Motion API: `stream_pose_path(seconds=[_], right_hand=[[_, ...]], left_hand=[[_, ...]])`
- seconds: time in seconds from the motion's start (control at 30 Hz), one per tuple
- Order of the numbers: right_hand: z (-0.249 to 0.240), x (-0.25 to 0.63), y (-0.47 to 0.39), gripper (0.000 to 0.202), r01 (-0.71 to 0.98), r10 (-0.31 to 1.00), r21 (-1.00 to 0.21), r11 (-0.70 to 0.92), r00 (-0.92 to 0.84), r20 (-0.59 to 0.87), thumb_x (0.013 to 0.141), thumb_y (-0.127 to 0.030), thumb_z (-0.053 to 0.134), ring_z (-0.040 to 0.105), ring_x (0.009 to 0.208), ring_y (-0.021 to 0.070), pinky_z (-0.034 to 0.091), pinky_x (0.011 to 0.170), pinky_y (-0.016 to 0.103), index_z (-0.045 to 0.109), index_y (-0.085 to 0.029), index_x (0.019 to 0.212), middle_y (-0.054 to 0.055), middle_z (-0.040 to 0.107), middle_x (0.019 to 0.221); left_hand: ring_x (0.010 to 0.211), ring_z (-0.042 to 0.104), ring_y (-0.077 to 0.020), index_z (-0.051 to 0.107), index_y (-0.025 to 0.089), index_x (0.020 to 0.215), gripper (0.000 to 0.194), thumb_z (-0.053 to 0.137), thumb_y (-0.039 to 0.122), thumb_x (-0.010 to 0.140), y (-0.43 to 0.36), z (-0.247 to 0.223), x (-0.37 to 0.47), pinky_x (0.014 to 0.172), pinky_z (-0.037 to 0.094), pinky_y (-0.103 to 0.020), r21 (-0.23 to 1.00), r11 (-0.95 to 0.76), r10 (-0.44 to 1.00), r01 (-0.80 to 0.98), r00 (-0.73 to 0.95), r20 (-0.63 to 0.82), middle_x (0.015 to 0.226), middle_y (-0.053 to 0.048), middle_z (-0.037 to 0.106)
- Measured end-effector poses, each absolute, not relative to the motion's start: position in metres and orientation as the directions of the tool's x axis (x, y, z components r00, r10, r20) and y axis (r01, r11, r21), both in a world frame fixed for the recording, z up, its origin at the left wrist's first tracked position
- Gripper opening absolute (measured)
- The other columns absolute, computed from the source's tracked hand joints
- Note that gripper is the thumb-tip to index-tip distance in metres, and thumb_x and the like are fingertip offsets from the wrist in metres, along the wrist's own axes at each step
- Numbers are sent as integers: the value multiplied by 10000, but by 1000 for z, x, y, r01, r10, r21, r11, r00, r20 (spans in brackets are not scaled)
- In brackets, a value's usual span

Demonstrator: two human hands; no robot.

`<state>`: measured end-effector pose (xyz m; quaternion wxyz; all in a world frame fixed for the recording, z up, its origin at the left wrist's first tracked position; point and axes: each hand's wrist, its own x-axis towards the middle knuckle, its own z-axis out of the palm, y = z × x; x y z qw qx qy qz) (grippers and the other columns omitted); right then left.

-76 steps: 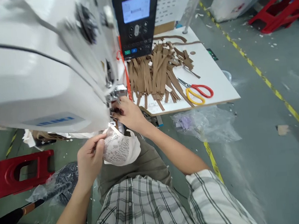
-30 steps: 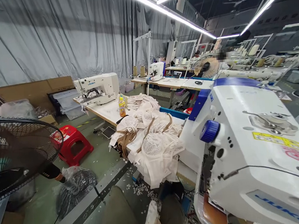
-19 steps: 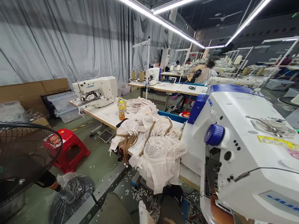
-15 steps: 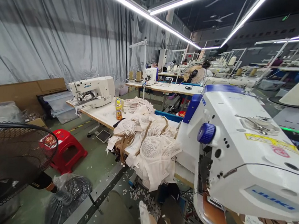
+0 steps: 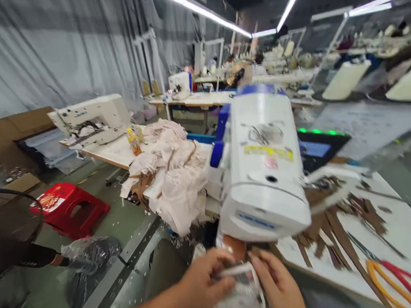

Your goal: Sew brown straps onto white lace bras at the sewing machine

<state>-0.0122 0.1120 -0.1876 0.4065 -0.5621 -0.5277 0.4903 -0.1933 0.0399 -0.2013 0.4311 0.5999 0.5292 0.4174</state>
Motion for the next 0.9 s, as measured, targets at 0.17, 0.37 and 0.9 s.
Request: stream_pose_path(seconds=[0.17, 0.37, 0.9], right_hand=[[-190, -24, 140, 242, 218, 990, -972, 84, -128, 57, 744, -456, 635, 599, 656, 182, 494, 649, 306, 640, -217, 782, 10, 653, 699], [-214, -22, 165, 161, -10, 992, -1000, 21, -128, 23, 784, -356, 607, 519, 631, 138, 443, 602, 260, 549, -225, 857, -34, 557, 704], [-203, -19, 200, 195, 396, 913, -826, 402, -242, 328, 886, -328, 546, 523, 892, 224, 507, 803, 364, 544, -221, 723, 57, 550, 880]], left_hand=[[898, 711, -169, 732, 186, 1106, 276, 541, 205, 908, 62, -174, -196, 797, 526, -244, 869, -197, 980, 455, 108, 165, 1064, -67, 775], [910, 736, -167, 744, 201, 1116, 273, 533, 269, 956, 82, -178, -195, 809, 561, -246, 780, -169, 985, 603, 67, 162, 1066, -46, 787], [1170, 543, -315, 670, 157, 1268, 396, 603, 342, 925, 74, -182, -163, 1027, 363, -450, 223, -272, 846, 936, 122, 519, 1242, -177, 640]])
